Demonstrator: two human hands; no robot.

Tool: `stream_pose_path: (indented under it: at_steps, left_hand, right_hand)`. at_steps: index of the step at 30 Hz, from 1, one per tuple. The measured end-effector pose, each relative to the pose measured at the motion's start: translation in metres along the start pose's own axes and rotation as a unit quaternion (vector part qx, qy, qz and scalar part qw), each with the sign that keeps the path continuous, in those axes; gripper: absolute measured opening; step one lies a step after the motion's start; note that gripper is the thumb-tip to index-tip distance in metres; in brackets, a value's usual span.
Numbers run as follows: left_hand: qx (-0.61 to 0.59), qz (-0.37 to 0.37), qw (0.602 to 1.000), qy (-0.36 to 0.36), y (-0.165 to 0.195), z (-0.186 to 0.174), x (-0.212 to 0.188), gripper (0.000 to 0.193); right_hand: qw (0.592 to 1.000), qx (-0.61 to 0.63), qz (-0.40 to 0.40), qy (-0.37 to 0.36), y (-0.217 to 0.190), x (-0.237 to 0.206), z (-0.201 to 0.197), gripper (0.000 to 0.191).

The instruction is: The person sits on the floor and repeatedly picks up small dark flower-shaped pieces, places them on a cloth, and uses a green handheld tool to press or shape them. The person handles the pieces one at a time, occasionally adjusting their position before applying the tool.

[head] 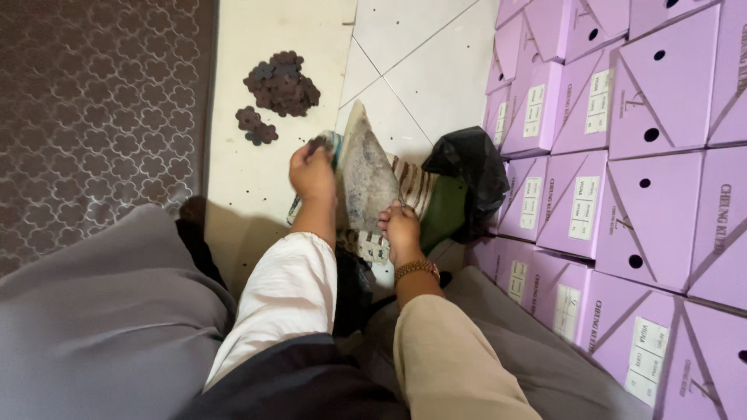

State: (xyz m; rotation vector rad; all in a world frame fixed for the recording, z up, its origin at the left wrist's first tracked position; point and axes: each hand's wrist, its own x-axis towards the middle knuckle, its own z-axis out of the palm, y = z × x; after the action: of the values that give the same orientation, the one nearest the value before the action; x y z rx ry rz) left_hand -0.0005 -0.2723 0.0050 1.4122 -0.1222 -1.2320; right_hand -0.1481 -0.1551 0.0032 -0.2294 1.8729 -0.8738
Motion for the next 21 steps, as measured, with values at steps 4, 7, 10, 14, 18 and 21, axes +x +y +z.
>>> stream_pose_path:
  at_steps: [4, 7, 10, 14, 18, 21]
  left_hand:
    - [-0.065, -0.044, 0.995, 0.068, 0.018, -0.010, 0.015, 0.032]
    - [-0.053, 0.035, 0.998, 0.011, 0.041, -0.005, 0.030, 0.042]
    - [0.101, 0.153, 0.983, 0.014, 0.049, -0.008, 0.021, 0.051]
    - [0.343, 0.265, 0.901, -0.003, 0.017, -0.050, -0.041, 0.035]
    - [0.458, 0.178, 0.857, -0.155, -0.016, -0.090, -0.076, 0.018]
    - [0.451, -0.270, 0.737, -0.424, 0.012, -0.101, -0.032, 0.035]
  right_hand:
    - [0.997, -0.001, -0.082, 0.000, 0.008, 0.000, 0.003, 0.033]
    - [0.992, -0.039, -0.120, 0.020, 0.008, -0.001, 0.003, 0.033]
    - [0.994, -0.078, -0.062, 0.038, 0.006, -0.002, 0.003, 0.032]
    - [0.991, -0.082, -0.094, 0.042, 0.011, 0.000, 0.004, 0.034]
    - [0.990, -0.061, -0.115, 0.049, 0.020, 0.001, 0.006, 0.034]
    - [0.987, -0.065, -0.132, 0.059, 0.021, -0.001, 0.007, 0.029]
